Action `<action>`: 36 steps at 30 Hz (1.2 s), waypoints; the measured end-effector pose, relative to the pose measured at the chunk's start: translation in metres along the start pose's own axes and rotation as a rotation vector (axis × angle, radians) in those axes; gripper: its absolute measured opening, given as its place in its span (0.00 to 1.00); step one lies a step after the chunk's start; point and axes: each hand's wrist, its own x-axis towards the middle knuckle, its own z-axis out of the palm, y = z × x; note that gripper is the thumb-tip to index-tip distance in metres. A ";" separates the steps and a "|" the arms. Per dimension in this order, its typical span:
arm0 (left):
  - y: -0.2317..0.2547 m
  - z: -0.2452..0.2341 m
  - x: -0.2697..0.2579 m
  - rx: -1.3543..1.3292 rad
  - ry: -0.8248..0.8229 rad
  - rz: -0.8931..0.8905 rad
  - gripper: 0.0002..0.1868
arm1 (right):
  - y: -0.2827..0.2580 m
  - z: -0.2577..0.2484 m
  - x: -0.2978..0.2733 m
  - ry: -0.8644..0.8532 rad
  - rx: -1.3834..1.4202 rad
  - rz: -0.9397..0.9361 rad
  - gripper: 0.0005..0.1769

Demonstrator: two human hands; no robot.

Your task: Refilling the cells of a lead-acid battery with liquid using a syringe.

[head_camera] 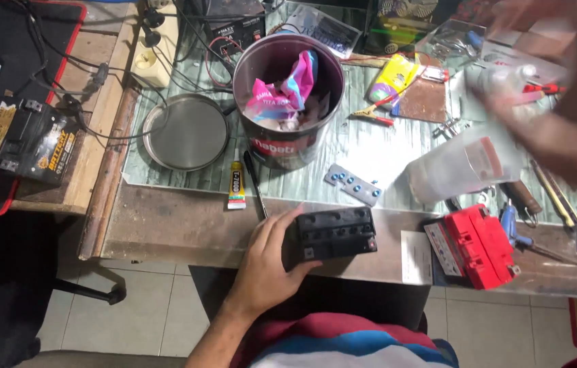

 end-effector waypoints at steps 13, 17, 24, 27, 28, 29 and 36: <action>-0.015 -0.048 -0.019 0.134 0.210 0.090 0.25 | -0.106 0.165 -0.133 -0.031 0.713 0.400 0.51; -0.019 -0.052 -0.020 0.228 0.304 0.080 0.20 | -0.110 0.203 -0.132 0.118 0.723 0.431 0.55; -0.041 -0.009 -0.023 0.449 0.268 0.101 0.14 | -0.106 0.226 -0.122 0.254 0.700 0.390 0.56; -0.035 0.001 -0.023 0.507 0.281 0.109 0.11 | -0.106 0.222 -0.118 0.262 0.684 0.375 0.58; -0.030 0.001 -0.024 0.525 0.288 0.128 0.10 | -0.105 0.221 -0.118 0.261 0.676 0.364 0.59; -0.028 0.001 -0.025 0.524 0.286 0.123 0.10 | -0.105 0.221 -0.119 0.255 0.677 0.367 0.59; -0.012 -0.009 -0.023 0.367 0.328 0.037 0.05 | -0.100 0.220 -0.121 0.240 0.638 0.338 0.59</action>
